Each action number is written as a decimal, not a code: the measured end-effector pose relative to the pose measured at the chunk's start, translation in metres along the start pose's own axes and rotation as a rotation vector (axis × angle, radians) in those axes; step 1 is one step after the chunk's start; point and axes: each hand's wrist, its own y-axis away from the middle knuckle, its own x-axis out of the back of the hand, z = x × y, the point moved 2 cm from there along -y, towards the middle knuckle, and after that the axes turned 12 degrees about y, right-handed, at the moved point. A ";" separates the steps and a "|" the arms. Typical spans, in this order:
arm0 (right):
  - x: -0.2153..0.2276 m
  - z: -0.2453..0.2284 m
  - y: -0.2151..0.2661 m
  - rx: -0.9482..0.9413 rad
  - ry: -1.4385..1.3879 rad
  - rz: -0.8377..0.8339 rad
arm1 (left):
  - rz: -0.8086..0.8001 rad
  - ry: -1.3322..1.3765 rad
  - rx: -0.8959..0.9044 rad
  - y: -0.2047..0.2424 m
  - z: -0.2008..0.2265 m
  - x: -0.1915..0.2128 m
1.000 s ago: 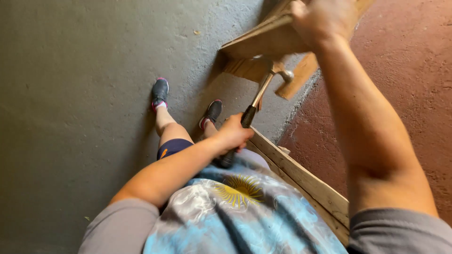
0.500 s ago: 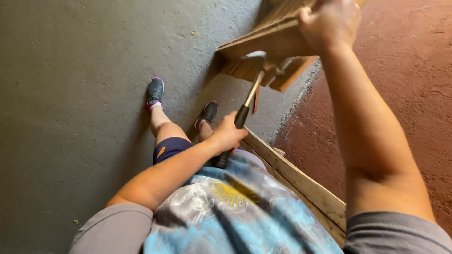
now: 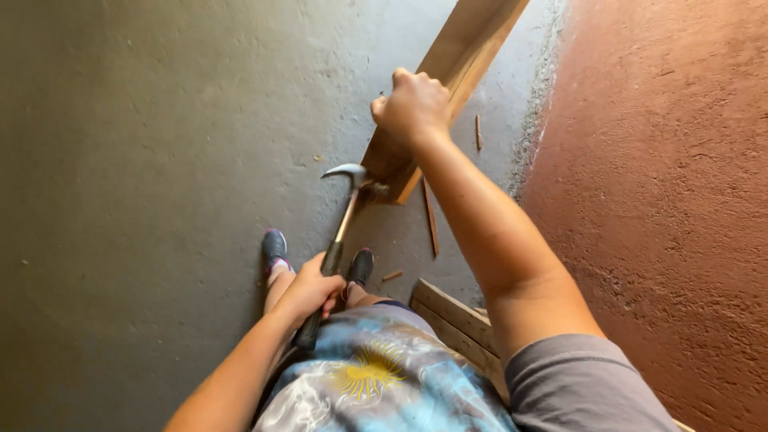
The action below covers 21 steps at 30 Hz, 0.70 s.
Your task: Using a hammer to pry apart and dismantle a wooden structure on a workshop floor.
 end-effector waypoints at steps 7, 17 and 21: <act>-0.010 0.008 -0.002 -0.002 -0.021 -0.006 | 0.222 0.133 -0.075 0.023 0.014 0.030; -0.009 0.020 0.024 0.041 0.062 0.128 | 0.006 0.193 -0.366 -0.082 0.240 0.011; 0.000 0.026 0.047 0.015 0.032 0.186 | -0.143 0.303 -0.384 -0.197 0.336 -0.017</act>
